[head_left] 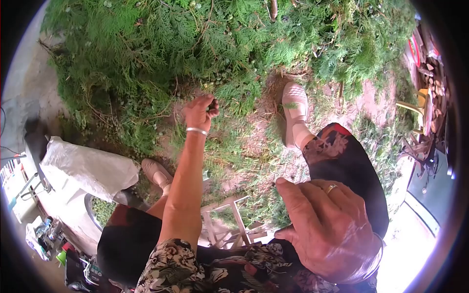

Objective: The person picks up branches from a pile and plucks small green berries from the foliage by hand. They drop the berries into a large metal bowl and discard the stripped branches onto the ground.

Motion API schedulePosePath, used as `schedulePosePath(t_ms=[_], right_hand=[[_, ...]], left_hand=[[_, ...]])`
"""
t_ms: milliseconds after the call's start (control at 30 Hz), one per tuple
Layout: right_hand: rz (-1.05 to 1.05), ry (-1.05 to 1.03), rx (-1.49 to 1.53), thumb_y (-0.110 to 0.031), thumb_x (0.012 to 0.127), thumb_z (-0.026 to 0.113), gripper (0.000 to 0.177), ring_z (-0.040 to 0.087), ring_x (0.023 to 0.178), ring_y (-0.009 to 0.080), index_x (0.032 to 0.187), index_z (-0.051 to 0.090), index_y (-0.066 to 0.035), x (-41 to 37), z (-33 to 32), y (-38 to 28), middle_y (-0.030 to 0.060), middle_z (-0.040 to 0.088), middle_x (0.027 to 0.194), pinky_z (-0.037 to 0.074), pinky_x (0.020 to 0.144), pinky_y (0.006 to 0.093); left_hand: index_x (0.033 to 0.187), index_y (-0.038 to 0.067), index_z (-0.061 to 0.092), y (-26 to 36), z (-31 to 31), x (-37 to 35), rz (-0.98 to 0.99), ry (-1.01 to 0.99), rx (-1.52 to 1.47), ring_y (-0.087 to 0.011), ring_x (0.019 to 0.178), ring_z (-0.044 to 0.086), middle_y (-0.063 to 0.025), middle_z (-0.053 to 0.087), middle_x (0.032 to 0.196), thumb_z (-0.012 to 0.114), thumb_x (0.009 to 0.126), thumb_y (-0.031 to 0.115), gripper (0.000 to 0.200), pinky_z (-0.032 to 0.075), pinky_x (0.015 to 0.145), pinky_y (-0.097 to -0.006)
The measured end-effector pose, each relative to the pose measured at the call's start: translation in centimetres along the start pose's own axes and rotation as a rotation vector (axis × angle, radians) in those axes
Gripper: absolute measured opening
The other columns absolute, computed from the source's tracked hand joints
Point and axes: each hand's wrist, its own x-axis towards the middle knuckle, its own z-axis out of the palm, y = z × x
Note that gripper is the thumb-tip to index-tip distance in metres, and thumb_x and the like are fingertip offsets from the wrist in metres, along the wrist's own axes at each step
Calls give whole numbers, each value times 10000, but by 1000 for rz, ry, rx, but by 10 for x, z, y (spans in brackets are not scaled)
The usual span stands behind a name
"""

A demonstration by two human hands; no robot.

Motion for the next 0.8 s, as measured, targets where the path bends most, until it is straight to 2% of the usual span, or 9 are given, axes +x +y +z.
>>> schedulePosePath(t_ms=[100,200,333,400,467,500,567,667,800], right_hand=[[3,-18,42,-210,523,758,670,626,807,278,1124,572,19,3,-1,1,135,635,875,496,732,386],[-63,119,11,-211,521,759,678,626,796,278,1128,568,26,0,11,11,137,633,863,501,716,387],[-59,89,23,-217,523,757,694,623,793,276,1141,561,30,2,12,15,138,630,857,501,716,387],[-149,234,-11,-93,707,613,311,635,669,270,987,629,42,3,19,18,158,602,735,536,603,380],[-160,256,-5,-97,702,612,317,634,666,271,985,628,45,4,17,20,160,603,732,535,601,379],[-170,275,-3,-100,698,610,322,633,663,273,984,627,47,4,17,20,162,603,730,535,600,377],[-177,248,-8,-100,694,609,325,632,665,274,982,625,50,2,17,19,166,604,733,534,602,377],[-191,202,-13,-100,691,605,327,631,667,276,980,624,52,0,19,16,171,604,736,534,611,380],[-168,139,-4,-99,695,600,322,629,669,277,977,623,54,-1,16,12,175,606,740,534,628,394]], left_hand=[[918,-34,608,-6,21,28,142,-9,237,-175,538,583,-112,632,718,684,774,56,186,445,402,-312],[978,29,597,-29,27,68,562,250,1081,-350,693,641,-212,645,782,718,738,143,292,499,615,-434],[921,-9,590,-25,42,53,637,276,1377,-439,809,598,-241,636,801,637,775,110,195,493,701,-433],[910,-15,585,-24,39,51,617,226,1434,-438,803,597,-242,634,805,631,779,114,189,492,703,-433],[863,-7,590,-28,22,57,815,150,1508,-378,680,627,-196,651,760,600,799,76,106,506,580,-407],[863,-7,590,-23,18,48,820,153,1510,-378,680,627,-196,651,760,600,799,76,106,506,580,-407],[824,2,592,-19,7,20,130,2,737,-245,552,608,-126,639,686,577,805,19,30,464,427,-328],[795,6,584,-28,-17,-10,58,13,541,-135,508,553,-85,608,656,566,810,-10,29,402,362,-251],[769,-56,561,-25,-15,-14,-1,-26,147,-144,474,554,-129,606,652,563,757,-57,13,416,361,-249]])
